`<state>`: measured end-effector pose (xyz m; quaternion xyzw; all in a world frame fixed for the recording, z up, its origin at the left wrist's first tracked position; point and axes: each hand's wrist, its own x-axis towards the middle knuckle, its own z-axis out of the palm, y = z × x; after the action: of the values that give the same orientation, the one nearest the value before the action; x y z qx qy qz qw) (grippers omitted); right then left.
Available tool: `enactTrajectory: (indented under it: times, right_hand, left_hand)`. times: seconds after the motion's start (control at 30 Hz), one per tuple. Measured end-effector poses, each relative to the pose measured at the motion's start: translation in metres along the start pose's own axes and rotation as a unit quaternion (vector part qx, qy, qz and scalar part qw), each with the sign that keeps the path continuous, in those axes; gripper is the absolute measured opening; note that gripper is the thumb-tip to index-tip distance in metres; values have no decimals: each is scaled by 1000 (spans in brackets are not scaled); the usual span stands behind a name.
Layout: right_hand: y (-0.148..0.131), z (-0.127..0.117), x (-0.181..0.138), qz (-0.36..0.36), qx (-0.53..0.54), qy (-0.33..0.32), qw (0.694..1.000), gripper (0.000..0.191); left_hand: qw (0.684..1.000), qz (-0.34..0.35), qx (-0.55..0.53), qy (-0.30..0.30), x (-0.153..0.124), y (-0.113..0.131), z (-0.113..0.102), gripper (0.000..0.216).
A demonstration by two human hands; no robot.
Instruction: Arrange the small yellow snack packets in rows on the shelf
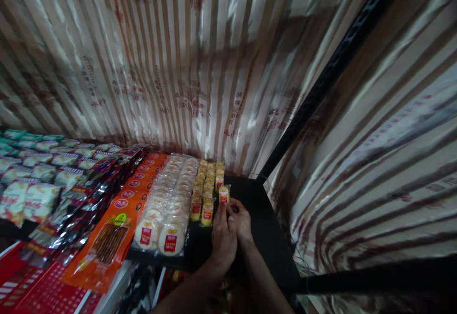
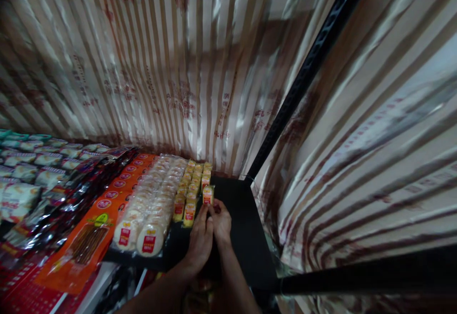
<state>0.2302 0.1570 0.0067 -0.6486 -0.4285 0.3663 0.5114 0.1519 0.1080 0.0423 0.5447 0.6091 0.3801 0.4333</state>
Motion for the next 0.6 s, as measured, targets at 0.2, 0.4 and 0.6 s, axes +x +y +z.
enactTrajectory:
  times: [0.2,0.4,0.6]
  right_hand:
    - [1,9,13,-38,-57,-5,998,35]
    - [11,11,21,-93,-134,-10,987,36]
    - [32,17,29,-125,-207,-7,970,33]
  left_hand:
    - [1000,-6,-5,22,23,-2,8,49]
    - [1000,-12,-15,15,37,-9,14,50]
    - [998,-6,-54,20,43,-13,17,49]
